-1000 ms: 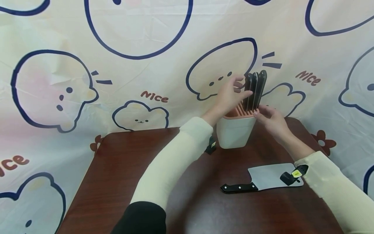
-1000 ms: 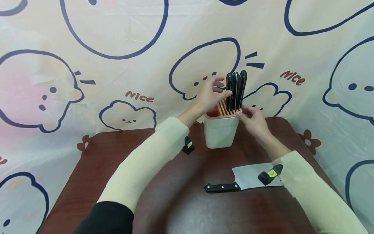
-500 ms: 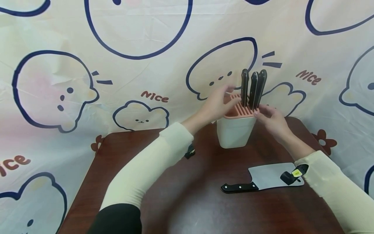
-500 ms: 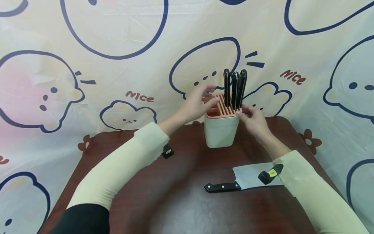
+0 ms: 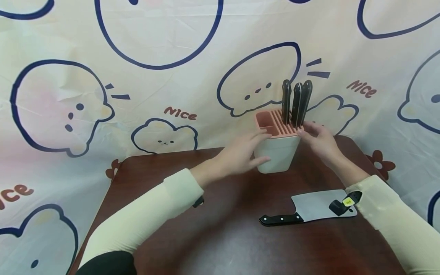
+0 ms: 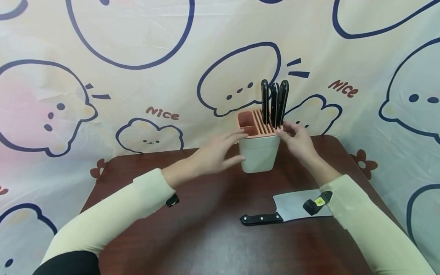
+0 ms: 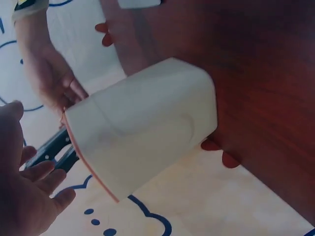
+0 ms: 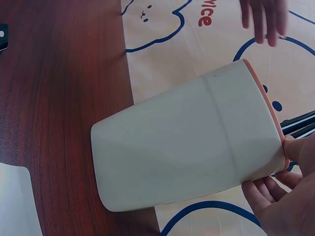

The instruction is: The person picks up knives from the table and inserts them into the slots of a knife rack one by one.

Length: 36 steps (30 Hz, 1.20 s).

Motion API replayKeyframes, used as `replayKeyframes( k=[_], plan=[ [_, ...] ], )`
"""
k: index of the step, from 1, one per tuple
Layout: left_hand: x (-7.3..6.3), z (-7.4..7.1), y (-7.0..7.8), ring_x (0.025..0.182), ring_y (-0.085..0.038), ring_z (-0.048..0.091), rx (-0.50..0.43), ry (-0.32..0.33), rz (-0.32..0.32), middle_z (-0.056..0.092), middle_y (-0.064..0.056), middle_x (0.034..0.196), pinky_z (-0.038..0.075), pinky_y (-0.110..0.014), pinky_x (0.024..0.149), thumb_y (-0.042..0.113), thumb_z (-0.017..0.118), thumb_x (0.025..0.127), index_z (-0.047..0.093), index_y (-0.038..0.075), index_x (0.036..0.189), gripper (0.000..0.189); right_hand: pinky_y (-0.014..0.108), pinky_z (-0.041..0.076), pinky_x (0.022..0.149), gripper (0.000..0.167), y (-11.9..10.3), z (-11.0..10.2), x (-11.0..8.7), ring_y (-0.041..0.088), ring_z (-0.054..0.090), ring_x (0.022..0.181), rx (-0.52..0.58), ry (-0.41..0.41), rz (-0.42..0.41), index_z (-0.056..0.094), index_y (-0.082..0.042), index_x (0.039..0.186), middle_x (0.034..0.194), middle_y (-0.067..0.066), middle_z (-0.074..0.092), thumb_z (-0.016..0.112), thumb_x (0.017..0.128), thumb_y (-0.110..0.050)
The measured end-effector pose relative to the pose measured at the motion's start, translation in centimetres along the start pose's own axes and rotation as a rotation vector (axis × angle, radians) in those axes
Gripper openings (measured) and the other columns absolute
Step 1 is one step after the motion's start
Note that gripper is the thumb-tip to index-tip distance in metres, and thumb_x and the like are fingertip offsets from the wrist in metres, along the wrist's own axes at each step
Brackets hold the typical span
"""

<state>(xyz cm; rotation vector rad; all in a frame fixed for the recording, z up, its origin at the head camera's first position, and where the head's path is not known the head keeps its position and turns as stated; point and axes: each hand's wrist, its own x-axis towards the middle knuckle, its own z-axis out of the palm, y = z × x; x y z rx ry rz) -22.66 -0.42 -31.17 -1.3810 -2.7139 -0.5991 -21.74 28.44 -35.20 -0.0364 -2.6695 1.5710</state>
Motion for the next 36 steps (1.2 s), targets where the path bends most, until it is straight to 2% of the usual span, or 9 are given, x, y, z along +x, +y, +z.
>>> replayKeyframes(
  k=[5, 9, 13, 19, 28, 36],
  plan=[
    [-2.0, 1.6, -0.4, 0.145, -0.022, 0.038, 0.074, -0.055, 0.06, 0.04, -0.006, 0.16, 0.028, -0.044, 0.122, 0.049, 0.072, 0.093, 0.041, 0.013, 0.155, 0.078, 0.065, 0.031, 0.114, 0.081, 0.1, 0.0, 0.0, 0.044, 0.028, 0.148, 0.0, 0.002, -0.001, 0.027, -0.011, 0.161, 0.164, 0.019, 0.027, 0.053, 0.1, -0.057],
    [-3.4, 3.5, -0.6, 0.151, -0.023, 0.03, 0.092, -0.108, 0.082, 0.036, -0.009, 0.162, 0.02, -0.052, 0.123, 0.053, 0.068, 0.094, 0.042, 0.012, 0.155, 0.078, 0.064, 0.032, 0.114, 0.08, 0.0, 0.1, 0.0, 0.045, 0.028, 0.148, 0.005, 0.005, -0.002, 0.027, -0.01, 0.161, 0.164, 0.02, 0.028, 0.053, 0.101, -0.056],
    [-4.5, 5.8, -0.4, 0.151, -0.025, 0.029, 0.087, -0.159, 0.088, 0.036, -0.012, 0.162, 0.018, -0.055, 0.123, 0.056, 0.065, 0.095, 0.041, 0.012, 0.155, 0.078, 0.064, 0.032, 0.114, 0.08, 0.0, 0.1, 0.0, 0.045, 0.029, 0.148, 0.006, 0.006, 0.008, 0.027, -0.01, 0.161, 0.163, 0.02, 0.028, 0.052, 0.101, -0.056],
    [-5.9, 8.8, 0.3, 0.152, -0.022, 0.027, 0.072, -0.228, 0.072, 0.034, -0.008, 0.163, 0.016, -0.053, 0.124, 0.061, 0.059, 0.096, 0.04, 0.015, 0.156, 0.078, 0.063, 0.032, 0.114, 0.081, 0.0, 0.0, 0.0, 0.044, 0.029, 0.148, 0.007, 0.015, 0.005, 0.028, -0.011, 0.161, 0.164, 0.019, 0.028, 0.053, 0.1, -0.058],
    [-7.4, 12.4, 0.3, 0.151, -0.024, 0.031, 0.029, -0.233, 0.021, 0.037, -0.007, 0.162, 0.022, -0.053, 0.122, 0.062, 0.061, 0.095, 0.042, 0.016, 0.155, 0.079, 0.063, 0.032, 0.114, 0.08, -0.2, 0.0, 0.0, 0.042, 0.027, 0.149, 0.008, 0.01, 0.01, 0.027, -0.012, 0.161, 0.165, 0.018, 0.026, 0.054, 0.1, -0.055],
    [-7.6, 14.5, 0.8, 0.149, -0.02, 0.034, 0.023, -0.249, 0.01, 0.043, -0.005, 0.158, 0.026, -0.052, 0.122, 0.064, 0.065, 0.091, 0.048, 0.017, 0.151, 0.079, 0.062, 0.032, 0.114, 0.08, -0.1, 0.1, 0.1, 0.042, 0.027, 0.149, 0.004, 0.007, 0.009, 0.026, -0.011, 0.162, 0.165, 0.018, 0.026, 0.054, 0.101, -0.055]
  ],
)
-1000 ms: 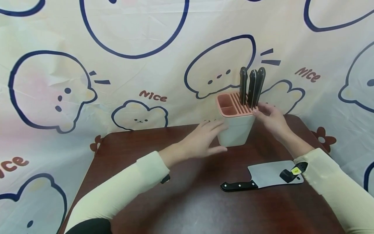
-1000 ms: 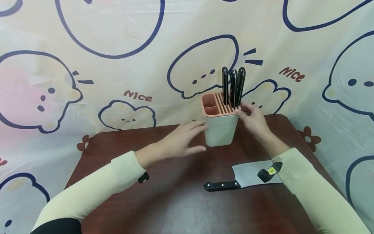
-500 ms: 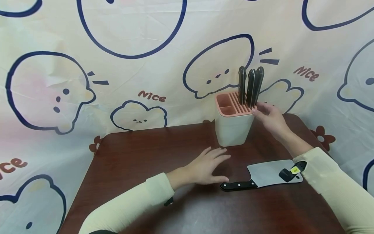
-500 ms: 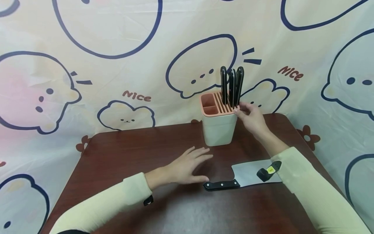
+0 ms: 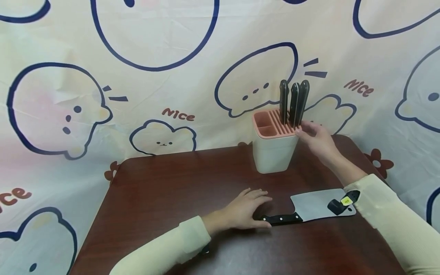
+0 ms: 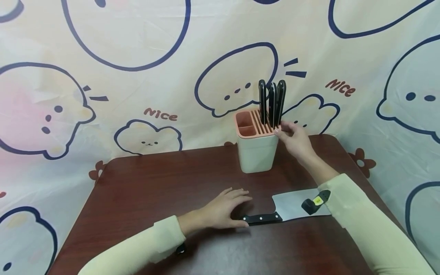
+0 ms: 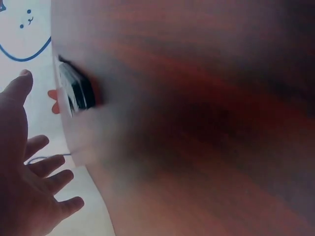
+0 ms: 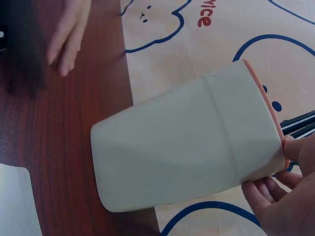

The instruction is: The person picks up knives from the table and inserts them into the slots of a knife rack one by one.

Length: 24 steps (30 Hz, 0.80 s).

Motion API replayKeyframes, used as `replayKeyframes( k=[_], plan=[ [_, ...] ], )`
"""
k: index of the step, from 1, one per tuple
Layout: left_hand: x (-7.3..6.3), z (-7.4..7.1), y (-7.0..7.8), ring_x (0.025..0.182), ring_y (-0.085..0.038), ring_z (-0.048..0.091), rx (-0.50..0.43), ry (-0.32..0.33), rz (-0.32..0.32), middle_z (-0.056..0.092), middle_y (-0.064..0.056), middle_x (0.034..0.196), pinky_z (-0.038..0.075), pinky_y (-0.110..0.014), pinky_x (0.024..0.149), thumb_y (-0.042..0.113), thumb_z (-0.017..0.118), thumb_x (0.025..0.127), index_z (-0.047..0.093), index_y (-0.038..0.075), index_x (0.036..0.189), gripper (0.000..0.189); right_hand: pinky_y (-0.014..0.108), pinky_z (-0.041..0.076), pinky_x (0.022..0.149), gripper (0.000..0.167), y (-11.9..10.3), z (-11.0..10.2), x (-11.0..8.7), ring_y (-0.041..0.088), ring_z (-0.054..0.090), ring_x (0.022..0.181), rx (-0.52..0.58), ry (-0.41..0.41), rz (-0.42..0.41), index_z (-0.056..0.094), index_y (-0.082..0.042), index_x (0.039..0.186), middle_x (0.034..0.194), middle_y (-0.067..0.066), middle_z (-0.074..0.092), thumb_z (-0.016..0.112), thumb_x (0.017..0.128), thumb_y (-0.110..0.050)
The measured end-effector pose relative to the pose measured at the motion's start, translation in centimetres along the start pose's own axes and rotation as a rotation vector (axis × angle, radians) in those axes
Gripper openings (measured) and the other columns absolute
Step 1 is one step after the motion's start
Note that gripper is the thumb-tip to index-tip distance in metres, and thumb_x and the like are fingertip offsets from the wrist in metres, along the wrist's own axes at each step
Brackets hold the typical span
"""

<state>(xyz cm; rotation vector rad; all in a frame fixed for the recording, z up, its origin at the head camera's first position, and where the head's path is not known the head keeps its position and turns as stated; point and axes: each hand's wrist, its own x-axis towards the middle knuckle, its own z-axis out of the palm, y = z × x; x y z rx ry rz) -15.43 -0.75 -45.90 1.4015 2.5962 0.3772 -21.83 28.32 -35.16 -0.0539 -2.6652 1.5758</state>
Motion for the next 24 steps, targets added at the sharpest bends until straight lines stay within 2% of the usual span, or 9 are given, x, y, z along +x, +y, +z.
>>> replayKeyframes(
  k=[7, 11, 18, 24],
  plan=[
    [0.5, 0.9, 0.7, 0.147, -0.019, 0.038, 0.033, -0.036, 0.015, 0.048, -0.002, 0.154, 0.029, -0.052, 0.12, 0.064, 0.071, 0.087, 0.059, 0.022, 0.141, 0.07, 0.061, 0.033, 0.114, 0.08, -0.1, 0.1, -0.2, 0.043, 0.031, 0.147, 0.004, 0.005, -0.003, 0.027, -0.01, 0.161, 0.164, 0.019, 0.029, 0.054, 0.1, -0.055],
    [0.5, 1.4, 0.7, 0.145, -0.019, 0.041, 0.043, -0.056, 0.01, 0.052, -0.001, 0.151, 0.031, -0.051, 0.119, 0.059, 0.074, 0.087, 0.064, 0.024, 0.135, 0.06, 0.062, 0.033, 0.114, 0.08, 0.0, 0.1, -0.2, 0.043, 0.031, 0.147, 0.009, 0.003, -0.003, 0.027, -0.01, 0.161, 0.164, 0.019, 0.029, 0.054, 0.1, -0.055],
    [0.5, 2.0, 0.7, 0.137, -0.014, 0.047, 0.031, -0.011, -0.014, 0.057, 0.003, 0.142, 0.037, -0.043, 0.115, 0.048, 0.074, 0.092, 0.07, 0.026, 0.122, 0.037, 0.062, 0.033, 0.114, 0.079, 0.2, 0.0, 0.0, 0.043, 0.03, 0.148, 0.011, 0.002, -0.009, 0.027, -0.011, 0.162, 0.164, 0.018, 0.028, 0.054, 0.101, -0.054],
    [0.6, 2.3, 0.7, 0.135, -0.015, 0.049, 0.042, 0.017, -0.026, 0.058, 0.003, 0.14, 0.04, -0.038, 0.112, 0.045, 0.074, 0.093, 0.071, 0.024, 0.109, 0.027, 0.062, 0.032, 0.115, 0.08, 0.1, 0.1, 0.2, 0.042, 0.026, 0.15, 0.009, 0.0, -0.003, 0.027, -0.011, 0.162, 0.166, 0.017, 0.025, 0.055, 0.1, -0.055]
  ],
)
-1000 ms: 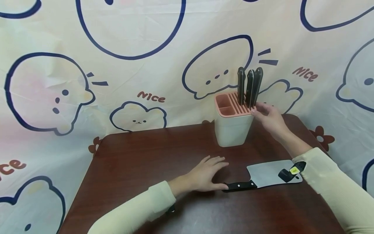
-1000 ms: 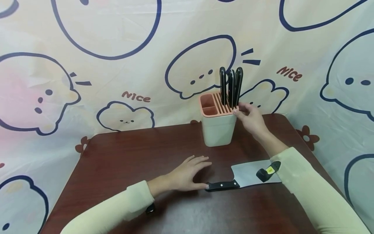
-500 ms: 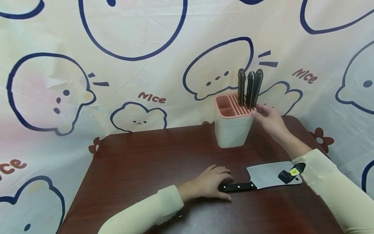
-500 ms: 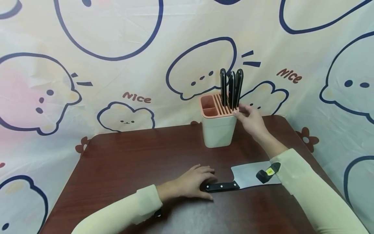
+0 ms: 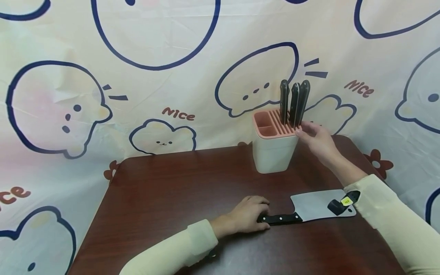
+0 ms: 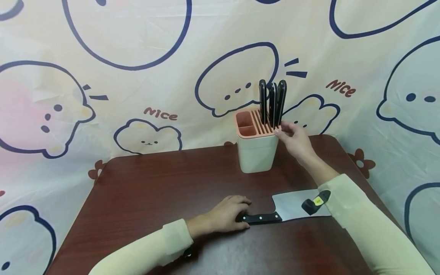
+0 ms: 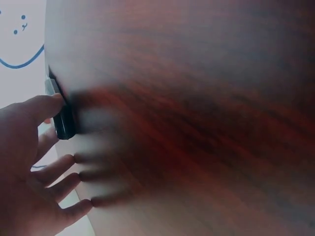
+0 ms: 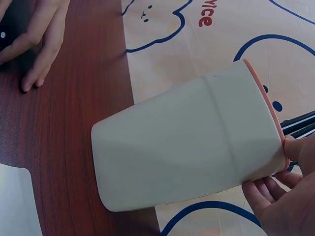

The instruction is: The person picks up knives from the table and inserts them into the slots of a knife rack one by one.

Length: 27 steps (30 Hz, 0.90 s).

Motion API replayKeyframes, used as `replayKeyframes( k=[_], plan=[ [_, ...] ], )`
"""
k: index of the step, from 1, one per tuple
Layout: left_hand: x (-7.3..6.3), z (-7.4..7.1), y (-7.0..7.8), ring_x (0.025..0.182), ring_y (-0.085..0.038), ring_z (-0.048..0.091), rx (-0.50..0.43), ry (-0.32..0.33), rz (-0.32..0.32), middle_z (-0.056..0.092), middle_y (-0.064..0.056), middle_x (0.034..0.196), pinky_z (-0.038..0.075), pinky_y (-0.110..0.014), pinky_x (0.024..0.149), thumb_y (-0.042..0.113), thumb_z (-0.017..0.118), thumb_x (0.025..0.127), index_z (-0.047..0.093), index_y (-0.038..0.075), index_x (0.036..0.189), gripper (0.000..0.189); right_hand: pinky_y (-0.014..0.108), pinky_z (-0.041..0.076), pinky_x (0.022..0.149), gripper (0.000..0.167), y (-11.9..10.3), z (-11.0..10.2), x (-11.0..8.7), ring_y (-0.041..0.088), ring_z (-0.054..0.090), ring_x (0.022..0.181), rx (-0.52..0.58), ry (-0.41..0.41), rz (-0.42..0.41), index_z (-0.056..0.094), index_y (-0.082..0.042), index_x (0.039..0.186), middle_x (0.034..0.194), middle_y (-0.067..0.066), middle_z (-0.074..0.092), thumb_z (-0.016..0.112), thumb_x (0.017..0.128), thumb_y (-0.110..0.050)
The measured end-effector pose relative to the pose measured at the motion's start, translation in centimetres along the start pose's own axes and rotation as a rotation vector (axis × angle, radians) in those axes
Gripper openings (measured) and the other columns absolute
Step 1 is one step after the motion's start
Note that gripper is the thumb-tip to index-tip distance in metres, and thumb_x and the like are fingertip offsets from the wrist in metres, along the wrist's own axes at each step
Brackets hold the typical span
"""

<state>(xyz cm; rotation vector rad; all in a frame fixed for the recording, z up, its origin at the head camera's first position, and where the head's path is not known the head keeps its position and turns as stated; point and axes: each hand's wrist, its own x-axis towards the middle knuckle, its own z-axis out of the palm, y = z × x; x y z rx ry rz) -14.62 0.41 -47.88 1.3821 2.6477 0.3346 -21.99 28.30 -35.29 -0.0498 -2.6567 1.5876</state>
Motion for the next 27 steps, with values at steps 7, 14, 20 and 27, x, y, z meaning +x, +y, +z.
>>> replayKeyframes(
  k=[7, 14, 20, 27],
  plan=[
    [0.0, 0.3, -0.2, 0.128, -0.014, 0.052, -0.006, 0.017, -0.001, 0.061, 0.004, 0.133, 0.044, -0.035, 0.106, 0.042, 0.074, 0.093, 0.071, 0.022, 0.111, 0.027, 0.061, 0.032, 0.115, 0.08, 0.0, -0.1, 0.0, 0.043, 0.027, 0.149, 0.004, 0.0, 0.005, 0.027, -0.012, 0.161, 0.165, 0.018, 0.026, 0.055, 0.1, -0.055],
    [-0.3, -0.1, -1.2, 0.101, -0.008, 0.057, -0.101, 0.058, -0.007, 0.065, 0.006, 0.109, 0.047, -0.021, 0.091, 0.032, 0.077, 0.09, 0.072, 0.017, 0.11, 0.025, 0.061, 0.032, 0.115, 0.079, -0.1, -0.1, 0.0, 0.042, 0.027, 0.15, 0.003, -0.006, 0.008, 0.026, -0.012, 0.162, 0.165, 0.018, 0.026, 0.055, 0.101, -0.053],
    [-1.1, -1.1, -2.3, 0.096, -0.003, 0.058, -0.266, 0.055, 0.006, 0.064, 0.007, 0.102, 0.047, -0.016, 0.089, 0.021, 0.078, 0.089, 0.069, 0.013, 0.107, 0.022, 0.061, 0.032, 0.115, 0.079, -0.2, -0.1, 0.0, 0.042, 0.028, 0.149, -0.006, -0.006, -0.002, 0.027, -0.011, 0.162, 0.164, 0.018, 0.028, 0.054, 0.101, -0.054],
    [-2.3, -2.7, -3.1, 0.091, -0.003, 0.056, -0.324, 0.034, 0.013, 0.065, 0.006, 0.102, 0.047, -0.015, 0.084, 0.018, 0.075, 0.09, 0.066, 0.013, 0.104, 0.018, 0.06, 0.033, 0.115, 0.079, -0.1, -0.1, 0.0, 0.042, 0.032, 0.147, -0.002, -0.004, 0.004, 0.027, -0.01, 0.161, 0.162, 0.019, 0.031, 0.055, 0.101, -0.053]
  ],
)
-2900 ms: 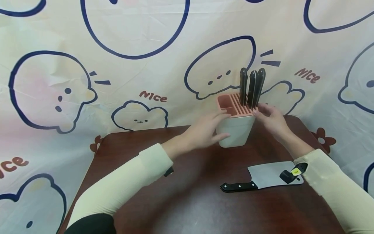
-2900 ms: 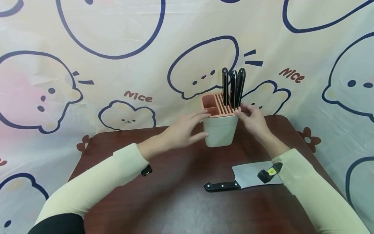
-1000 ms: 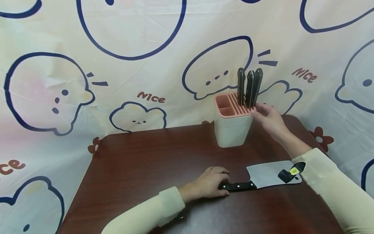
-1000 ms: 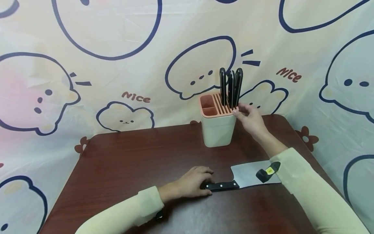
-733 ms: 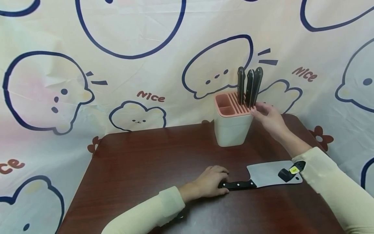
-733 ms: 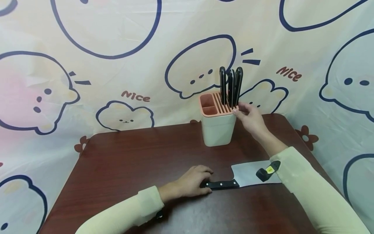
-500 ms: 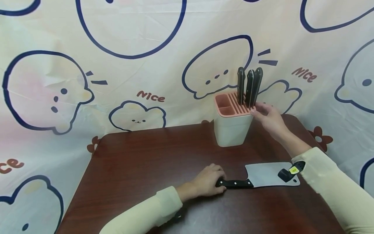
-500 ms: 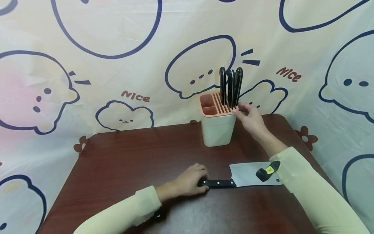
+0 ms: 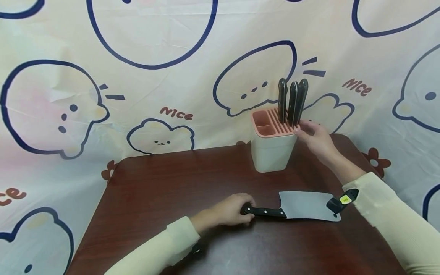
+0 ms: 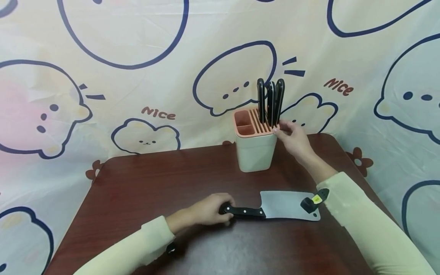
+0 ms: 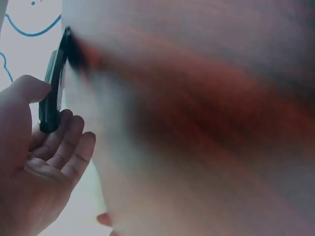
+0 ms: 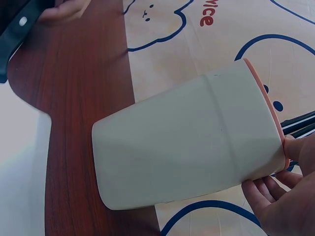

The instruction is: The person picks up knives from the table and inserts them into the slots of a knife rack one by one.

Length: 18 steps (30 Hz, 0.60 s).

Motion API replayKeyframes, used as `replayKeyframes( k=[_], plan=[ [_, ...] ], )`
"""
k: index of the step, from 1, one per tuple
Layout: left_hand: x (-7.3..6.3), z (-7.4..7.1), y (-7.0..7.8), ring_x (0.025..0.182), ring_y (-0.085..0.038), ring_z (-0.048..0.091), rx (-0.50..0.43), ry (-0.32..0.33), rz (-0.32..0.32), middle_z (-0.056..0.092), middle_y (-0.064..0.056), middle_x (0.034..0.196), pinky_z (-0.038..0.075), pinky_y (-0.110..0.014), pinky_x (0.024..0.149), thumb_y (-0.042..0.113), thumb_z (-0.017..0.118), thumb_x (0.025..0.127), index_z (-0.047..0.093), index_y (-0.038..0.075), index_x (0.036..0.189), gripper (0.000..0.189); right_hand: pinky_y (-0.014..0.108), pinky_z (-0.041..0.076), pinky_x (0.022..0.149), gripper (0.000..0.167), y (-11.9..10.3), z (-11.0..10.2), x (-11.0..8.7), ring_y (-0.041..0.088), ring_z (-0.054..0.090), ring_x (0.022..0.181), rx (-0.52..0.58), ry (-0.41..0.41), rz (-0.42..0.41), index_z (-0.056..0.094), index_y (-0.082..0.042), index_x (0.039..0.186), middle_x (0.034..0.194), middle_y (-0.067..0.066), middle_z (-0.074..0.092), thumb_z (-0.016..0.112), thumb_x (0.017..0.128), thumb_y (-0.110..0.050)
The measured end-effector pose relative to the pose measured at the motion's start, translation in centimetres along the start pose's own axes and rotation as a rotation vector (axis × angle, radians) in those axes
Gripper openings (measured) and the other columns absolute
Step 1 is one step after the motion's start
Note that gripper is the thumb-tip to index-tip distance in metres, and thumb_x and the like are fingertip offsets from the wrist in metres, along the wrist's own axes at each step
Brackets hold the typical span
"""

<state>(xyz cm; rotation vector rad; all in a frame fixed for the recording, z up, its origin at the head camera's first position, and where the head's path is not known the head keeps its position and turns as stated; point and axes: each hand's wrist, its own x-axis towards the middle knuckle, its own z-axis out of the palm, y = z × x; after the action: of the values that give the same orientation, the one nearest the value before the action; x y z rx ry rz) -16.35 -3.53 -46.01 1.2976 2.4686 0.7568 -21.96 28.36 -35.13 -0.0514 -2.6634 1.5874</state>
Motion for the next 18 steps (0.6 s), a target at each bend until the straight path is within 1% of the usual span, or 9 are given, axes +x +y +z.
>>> replayKeyframes(
  k=[3, 5, 7, 9, 12, 15, 18],
  plan=[
    [-0.5, -1.1, 0.0, 0.085, -0.005, 0.056, -0.017, 0.014, 0.001, 0.063, 0.009, 0.098, 0.047, -0.015, 0.075, 0.018, 0.074, 0.09, 0.066, 0.014, 0.104, 0.017, 0.061, 0.033, 0.115, 0.08, 0.0, 0.0, 0.0, 0.042, 0.033, 0.147, 0.005, 0.001, 0.002, 0.028, -0.011, 0.161, 0.162, 0.019, 0.032, 0.055, 0.1, -0.054],
    [-0.7, -2.0, 0.1, 0.081, -0.01, 0.058, -0.04, 0.032, 0.001, 0.06, 0.009, 0.095, 0.048, -0.017, 0.07, 0.017, 0.074, 0.09, 0.065, 0.016, 0.103, 0.016, 0.061, 0.034, 0.114, 0.08, 0.0, 0.0, -0.1, 0.043, 0.033, 0.146, 0.002, 0.001, 0.004, 0.028, -0.011, 0.161, 0.162, 0.019, 0.032, 0.055, 0.1, -0.055],
    [-1.0, -2.9, 0.2, 0.08, -0.014, 0.06, -0.07, 0.051, 0.002, 0.059, 0.009, 0.093, 0.05, -0.019, 0.068, 0.015, 0.074, 0.09, 0.064, 0.016, 0.102, 0.015, 0.062, 0.033, 0.114, 0.08, 0.1, 0.0, -0.1, 0.044, 0.033, 0.146, 0.001, 0.0, 0.004, 0.027, -0.01, 0.161, 0.162, 0.02, 0.032, 0.055, 0.1, -0.055],
    [-1.3, -3.8, 0.4, 0.082, -0.017, 0.062, -0.092, 0.073, 0.011, 0.059, 0.008, 0.093, 0.054, -0.023, 0.07, 0.014, 0.073, 0.091, 0.064, 0.016, 0.103, 0.015, 0.063, 0.033, 0.114, 0.081, 0.1, 0.0, -0.1, 0.044, 0.033, 0.146, -0.001, -0.002, 0.002, 0.027, -0.01, 0.161, 0.162, 0.02, 0.031, 0.054, 0.1, -0.056],
    [-1.7, -5.1, 0.8, 0.086, -0.014, 0.06, -0.099, 0.105, 0.017, 0.061, 0.006, 0.096, 0.057, -0.03, 0.077, 0.012, 0.073, 0.092, 0.064, 0.014, 0.105, 0.016, 0.062, 0.034, 0.114, 0.081, 0.2, -0.1, -0.1, 0.044, 0.034, 0.146, -0.005, 0.0, -0.002, 0.027, -0.01, 0.161, 0.162, 0.02, 0.032, 0.054, 0.1, -0.057],
    [-2.2, -6.1, 1.1, 0.089, -0.011, 0.058, -0.099, 0.141, 0.021, 0.064, 0.005, 0.1, 0.056, -0.029, 0.081, 0.011, 0.073, 0.093, 0.065, 0.013, 0.111, 0.02, 0.061, 0.034, 0.114, 0.081, 0.2, -0.1, -0.1, 0.043, 0.034, 0.145, -0.002, -0.002, -0.003, 0.027, -0.01, 0.161, 0.162, 0.019, 0.032, 0.054, 0.1, -0.056],
    [-2.6, -7.0, 1.3, 0.094, -0.01, 0.059, -0.124, 0.196, 0.055, 0.067, 0.002, 0.107, 0.056, -0.028, 0.087, 0.01, 0.074, 0.093, 0.066, 0.01, 0.116, 0.025, 0.061, 0.034, 0.114, 0.08, 0.2, -0.1, 0.0, 0.042, 0.034, 0.146, 0.0, -0.007, -0.001, 0.027, -0.01, 0.161, 0.162, 0.019, 0.032, 0.055, 0.101, -0.054]
  ],
)
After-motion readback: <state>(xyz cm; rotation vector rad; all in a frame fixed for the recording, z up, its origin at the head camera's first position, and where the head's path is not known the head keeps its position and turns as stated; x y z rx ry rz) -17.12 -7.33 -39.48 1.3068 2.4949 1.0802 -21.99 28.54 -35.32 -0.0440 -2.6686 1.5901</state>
